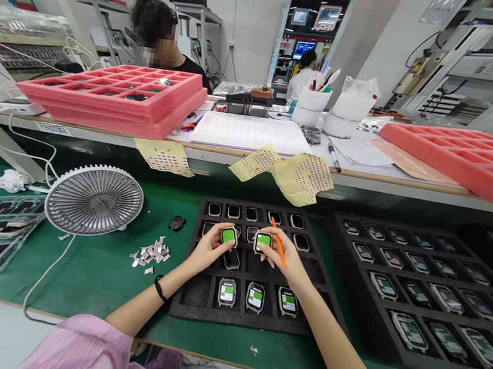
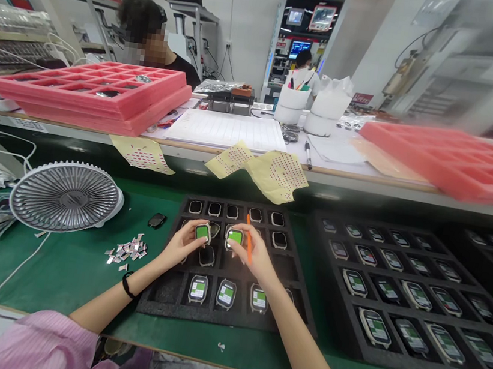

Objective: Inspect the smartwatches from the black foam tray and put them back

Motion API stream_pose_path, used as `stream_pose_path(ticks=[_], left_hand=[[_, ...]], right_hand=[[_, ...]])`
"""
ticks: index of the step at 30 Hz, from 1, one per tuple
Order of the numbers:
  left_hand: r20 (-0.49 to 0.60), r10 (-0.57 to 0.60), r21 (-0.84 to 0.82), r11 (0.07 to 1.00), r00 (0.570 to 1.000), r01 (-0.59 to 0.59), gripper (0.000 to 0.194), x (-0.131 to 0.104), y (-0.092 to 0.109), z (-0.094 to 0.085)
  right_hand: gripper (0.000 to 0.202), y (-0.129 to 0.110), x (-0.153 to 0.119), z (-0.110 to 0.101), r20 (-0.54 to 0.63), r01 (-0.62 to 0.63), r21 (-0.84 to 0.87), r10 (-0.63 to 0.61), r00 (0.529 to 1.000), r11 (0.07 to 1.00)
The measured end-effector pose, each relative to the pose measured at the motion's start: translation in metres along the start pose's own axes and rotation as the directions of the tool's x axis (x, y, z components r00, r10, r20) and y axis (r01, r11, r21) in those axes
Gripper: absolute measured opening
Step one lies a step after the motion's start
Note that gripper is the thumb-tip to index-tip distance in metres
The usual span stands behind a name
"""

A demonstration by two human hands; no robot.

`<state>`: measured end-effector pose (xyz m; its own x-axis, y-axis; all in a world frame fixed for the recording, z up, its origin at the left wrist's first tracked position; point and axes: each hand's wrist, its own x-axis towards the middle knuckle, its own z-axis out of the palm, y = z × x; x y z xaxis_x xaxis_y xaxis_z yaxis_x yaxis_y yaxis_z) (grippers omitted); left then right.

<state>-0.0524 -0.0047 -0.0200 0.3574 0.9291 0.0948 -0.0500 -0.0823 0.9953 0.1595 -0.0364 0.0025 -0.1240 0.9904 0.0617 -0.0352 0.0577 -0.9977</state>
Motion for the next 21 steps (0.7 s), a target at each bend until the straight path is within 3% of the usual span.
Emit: stream_pose_path(ticks=[9, 15, 21], left_hand=[[-0.009, 0.006, -0.031, 0.999, 1.0, -0.007, 0.049, 0.002, -0.002, -0.001], [0.011, 0.005, -0.022, 1.0, 1.0, -0.005, 0.052, 0.001, -0.001, 0.0], [-0.015, 0.015, -0.022, 1.0, 1.0, -0.016, 0.05, 0.001, -0.003, 0.0]], right_hand=[[0.039, 0.001, 0.002, 0.001, -0.004, -0.002, 0.007, 0.002, 1.0, 1.0], [0.03, -0.006, -0.003, 0.001, -0.113, -0.033, -0.005, 0.032, 0.993, 0.999], [0.032, -0.008, -0.003, 0.001, -0.128, -0.033, -0.025, 0.03, 0.991, 0.999]])
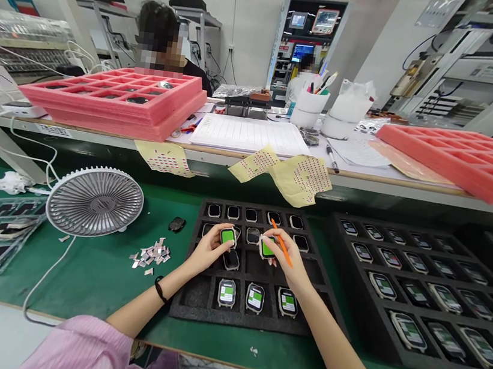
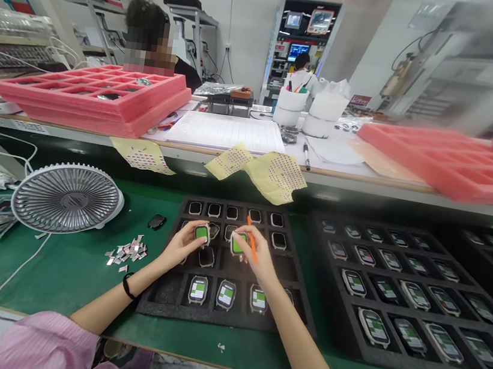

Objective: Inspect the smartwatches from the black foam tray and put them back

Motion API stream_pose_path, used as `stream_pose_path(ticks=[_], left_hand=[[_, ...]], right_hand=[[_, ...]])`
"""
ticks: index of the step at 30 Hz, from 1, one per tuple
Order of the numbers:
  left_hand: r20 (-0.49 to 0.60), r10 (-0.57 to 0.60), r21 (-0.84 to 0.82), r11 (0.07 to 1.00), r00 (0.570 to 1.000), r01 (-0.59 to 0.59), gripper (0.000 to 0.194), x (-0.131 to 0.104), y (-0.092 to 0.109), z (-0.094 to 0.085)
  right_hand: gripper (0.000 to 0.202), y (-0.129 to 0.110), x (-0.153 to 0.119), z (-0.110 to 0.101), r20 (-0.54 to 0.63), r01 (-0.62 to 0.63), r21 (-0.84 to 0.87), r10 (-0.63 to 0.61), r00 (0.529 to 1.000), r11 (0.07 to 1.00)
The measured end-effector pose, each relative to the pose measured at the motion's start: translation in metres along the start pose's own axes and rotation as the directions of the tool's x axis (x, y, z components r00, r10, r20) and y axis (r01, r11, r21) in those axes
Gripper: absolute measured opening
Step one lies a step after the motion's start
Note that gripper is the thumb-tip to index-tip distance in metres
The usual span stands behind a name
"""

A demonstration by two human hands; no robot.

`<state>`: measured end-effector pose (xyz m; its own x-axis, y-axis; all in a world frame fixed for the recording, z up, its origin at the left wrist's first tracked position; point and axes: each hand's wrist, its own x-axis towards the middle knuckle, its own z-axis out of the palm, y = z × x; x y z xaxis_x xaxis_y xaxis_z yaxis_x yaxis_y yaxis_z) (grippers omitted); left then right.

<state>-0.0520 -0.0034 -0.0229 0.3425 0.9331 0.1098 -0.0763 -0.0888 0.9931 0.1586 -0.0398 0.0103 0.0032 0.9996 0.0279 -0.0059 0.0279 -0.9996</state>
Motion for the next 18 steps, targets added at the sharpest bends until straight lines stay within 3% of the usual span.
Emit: stream_pose_path(ticks=[5, 9, 12, 15, 18], left_hand=[[0.016, -0.035, -0.013, 0.999, 0.999, 0.035, 0.048, 0.0, -0.001, -0.002], [0.057, 0.015, -0.004, 1.0, 0.998, -0.015, 0.05, 0.0, 0.0, -0.002], [0.13, 0.047, 0.093, 0.994, 0.99, -0.059, 0.061, 0.0, 0.003, 0.0], [0.17, 0.115, 0.225, 0.962, 0.979, -0.152, 0.054, 0.002, 0.014, 0.005], [0.229, 0.259, 0.393, 0.858, 0.938, -0.332, 0.045, 0.006, 0.036, 0.013]], right_hand=[[0.031, 0.004, 0.002, -0.001, -0.004, 0.022, 0.012, -0.022, 1.0, 1.0], [0.03, 0.005, 0.003, -0.002, 0.022, 0.016, 0.045, -0.017, 1.0, 0.999], [0.031, 0.006, 0.004, -0.002, 0.038, 0.006, 0.037, -0.007, 0.999, 0.999], [0.032, 0.007, 0.006, 0.002, 0.05, -0.005, 0.043, 0.003, 0.999, 0.999], [0.034, 0.001, 0.008, 0.009, 0.091, -0.001, 0.056, -0.004, 0.996, 0.998]])
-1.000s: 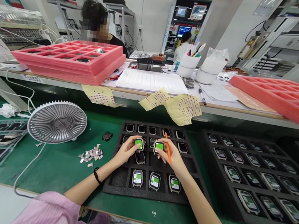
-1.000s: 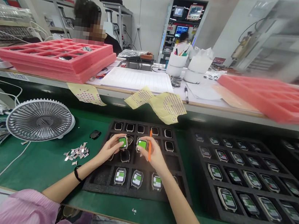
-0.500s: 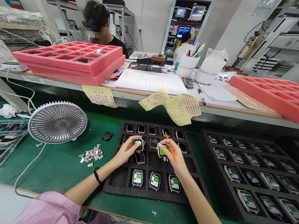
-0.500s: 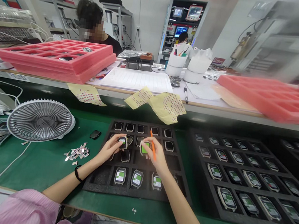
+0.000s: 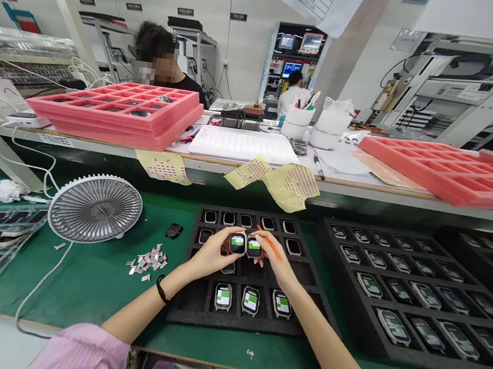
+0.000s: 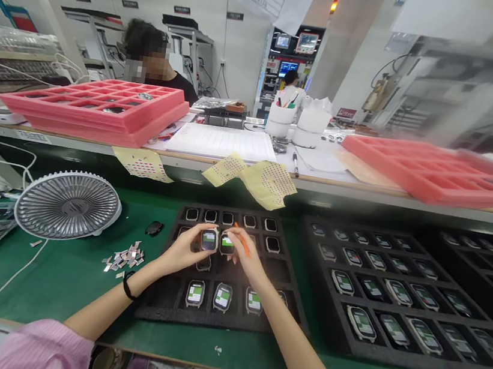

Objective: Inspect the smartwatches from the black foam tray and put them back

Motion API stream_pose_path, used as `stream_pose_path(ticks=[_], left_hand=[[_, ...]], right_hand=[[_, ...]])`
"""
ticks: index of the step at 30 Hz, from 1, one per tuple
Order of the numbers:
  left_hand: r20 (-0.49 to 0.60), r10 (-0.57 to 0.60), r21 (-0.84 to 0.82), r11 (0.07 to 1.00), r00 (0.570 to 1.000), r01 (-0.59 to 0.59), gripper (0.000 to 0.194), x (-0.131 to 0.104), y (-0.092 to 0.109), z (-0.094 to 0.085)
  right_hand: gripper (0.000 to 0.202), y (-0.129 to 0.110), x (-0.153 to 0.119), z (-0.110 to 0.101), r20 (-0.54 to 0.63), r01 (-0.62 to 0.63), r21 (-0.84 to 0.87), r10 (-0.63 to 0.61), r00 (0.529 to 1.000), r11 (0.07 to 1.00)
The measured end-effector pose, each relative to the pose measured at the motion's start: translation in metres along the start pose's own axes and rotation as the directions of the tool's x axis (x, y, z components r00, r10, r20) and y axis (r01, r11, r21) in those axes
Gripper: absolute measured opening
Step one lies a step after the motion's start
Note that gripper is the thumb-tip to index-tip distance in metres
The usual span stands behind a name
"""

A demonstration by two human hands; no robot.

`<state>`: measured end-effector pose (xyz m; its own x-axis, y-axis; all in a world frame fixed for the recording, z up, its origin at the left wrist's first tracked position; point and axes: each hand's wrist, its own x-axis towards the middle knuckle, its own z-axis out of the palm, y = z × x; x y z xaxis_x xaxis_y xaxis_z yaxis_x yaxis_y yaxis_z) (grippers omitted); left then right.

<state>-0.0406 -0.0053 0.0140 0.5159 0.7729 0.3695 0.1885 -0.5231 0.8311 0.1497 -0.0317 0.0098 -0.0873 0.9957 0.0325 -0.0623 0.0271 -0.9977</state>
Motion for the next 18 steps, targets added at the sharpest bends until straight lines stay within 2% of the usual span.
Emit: stream_pose_path(ticks=[3, 8, 11, 13, 18], left_hand=[[0.044, 0.155, 0.215, 0.963, 0.987, -0.161, 0.044, 0.015, 0.023, -0.008], [0.026, 0.226, 0.415, 0.884, 0.974, -0.217, 0.046, 0.032, 0.049, -0.021], [-0.027, 0.288, 0.452, 0.858, 0.957, -0.245, 0.047, 0.033, 0.053, -0.025], [-0.059, 0.347, 0.451, 0.846, 0.936, -0.286, 0.047, 0.031, 0.053, -0.027], [-0.104, 0.425, 0.397, 0.847, 0.899, -0.354, 0.045, 0.031, 0.056, -0.03]], right_hand=[[0.036, -0.017, 0.003, 0.007, 0.038, 0.063, -0.026, -0.062, 0.997, 0.998], [0.039, -0.053, 0.006, 0.015, 0.065, 0.188, -0.178, -0.179, 0.982, 0.966], [0.041, -0.066, 0.006, 0.017, 0.1, 0.241, -0.223, -0.224, 0.97, 0.945], [0.041, -0.072, 0.007, 0.015, 0.135, 0.252, -0.181, -0.23, 0.964, 0.951], [0.036, -0.076, 0.011, 0.006, 0.312, 0.129, 0.031, -0.132, 0.941, 0.991]])
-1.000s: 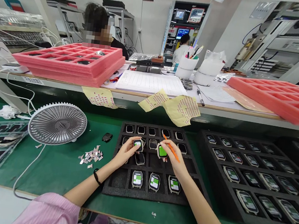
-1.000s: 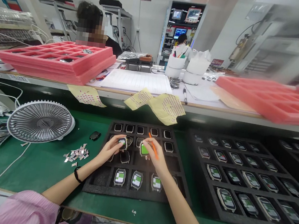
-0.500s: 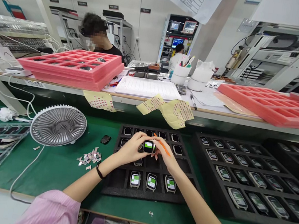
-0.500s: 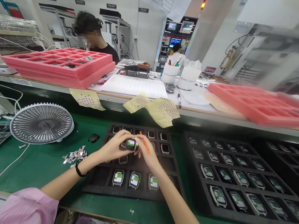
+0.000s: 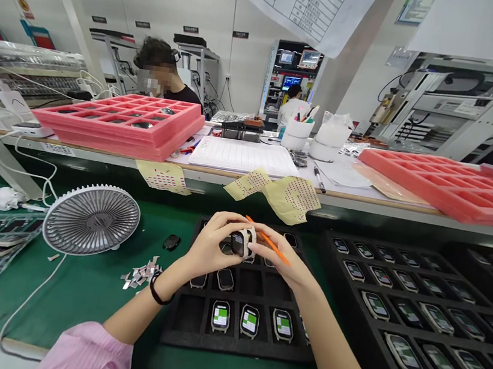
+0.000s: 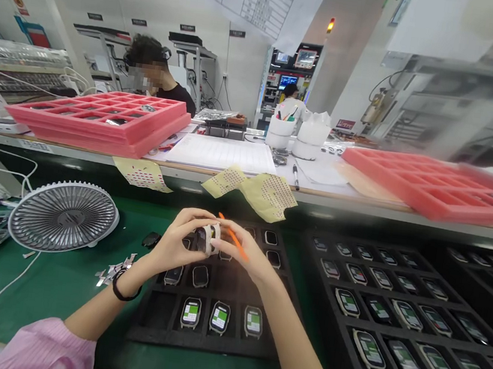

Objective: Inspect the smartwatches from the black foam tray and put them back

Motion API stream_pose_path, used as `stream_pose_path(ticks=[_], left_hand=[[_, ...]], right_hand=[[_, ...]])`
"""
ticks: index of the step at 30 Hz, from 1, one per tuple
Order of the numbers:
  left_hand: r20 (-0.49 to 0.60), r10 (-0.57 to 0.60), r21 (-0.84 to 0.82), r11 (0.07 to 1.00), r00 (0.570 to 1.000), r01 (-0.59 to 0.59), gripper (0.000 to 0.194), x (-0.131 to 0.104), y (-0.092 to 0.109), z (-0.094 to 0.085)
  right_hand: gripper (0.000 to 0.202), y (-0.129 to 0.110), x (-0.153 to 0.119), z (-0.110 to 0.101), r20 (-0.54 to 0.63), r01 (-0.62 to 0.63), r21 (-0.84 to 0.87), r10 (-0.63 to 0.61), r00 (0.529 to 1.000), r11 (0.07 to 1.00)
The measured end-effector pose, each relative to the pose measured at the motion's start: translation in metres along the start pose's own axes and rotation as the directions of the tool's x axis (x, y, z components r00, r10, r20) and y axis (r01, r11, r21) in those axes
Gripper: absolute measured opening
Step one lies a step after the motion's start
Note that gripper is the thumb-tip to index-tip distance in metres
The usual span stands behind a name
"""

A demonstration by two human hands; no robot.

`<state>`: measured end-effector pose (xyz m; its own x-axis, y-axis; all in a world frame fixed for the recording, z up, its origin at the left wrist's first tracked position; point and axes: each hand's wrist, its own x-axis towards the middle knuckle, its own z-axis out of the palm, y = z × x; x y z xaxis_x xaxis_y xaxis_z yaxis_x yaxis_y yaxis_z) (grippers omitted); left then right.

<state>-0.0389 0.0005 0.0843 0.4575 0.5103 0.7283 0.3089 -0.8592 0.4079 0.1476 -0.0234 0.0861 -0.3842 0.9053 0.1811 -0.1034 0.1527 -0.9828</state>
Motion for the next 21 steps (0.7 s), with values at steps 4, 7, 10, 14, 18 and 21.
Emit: stream_pose_path(ticks=[4, 7, 10, 14, 18, 21], left_hand=[[0.008, 0.029, -0.074, 0.997, 1.0, -0.029, 0.047, 0.002, 0.0, 0.0], [0.003, 0.07, -0.121, 0.99, 0.998, -0.069, 0.047, 0.002, 0.0, 0.0], [-0.016, 0.106, -0.139, 0.985, 0.994, -0.107, 0.044, 0.002, -0.001, 0.0], [-0.025, 0.122, -0.137, 0.983, 0.992, -0.125, 0.044, 0.002, 0.0, -0.001], [-0.028, 0.122, -0.146, 0.981, 0.992, -0.125, 0.046, 0.002, 0.001, -0.001], [-0.025, 0.131, -0.135, 0.982, 0.991, -0.133, 0.046, 0.002, 0.002, -0.002]], right_hand=[[0.036, 0.004, 0.0, -0.005, 0.102, -0.055, 0.121, 0.042, 0.994, 0.991], [0.038, 0.007, -0.001, -0.004, 0.116, -0.046, 0.165, 0.027, 0.993, 0.985], [0.037, 0.008, -0.002, -0.002, 0.08, 0.003, 0.138, -0.015, 0.997, 0.99], [0.038, 0.006, -0.005, 0.0, 0.082, 0.044, 0.095, -0.052, 0.995, 0.994], [0.039, 0.002, -0.006, 0.003, 0.083, 0.03, 0.105, -0.039, 0.996, 0.994], [0.041, 0.001, -0.006, 0.008, 0.068, 0.033, 0.137, -0.043, 0.997, 0.99]])
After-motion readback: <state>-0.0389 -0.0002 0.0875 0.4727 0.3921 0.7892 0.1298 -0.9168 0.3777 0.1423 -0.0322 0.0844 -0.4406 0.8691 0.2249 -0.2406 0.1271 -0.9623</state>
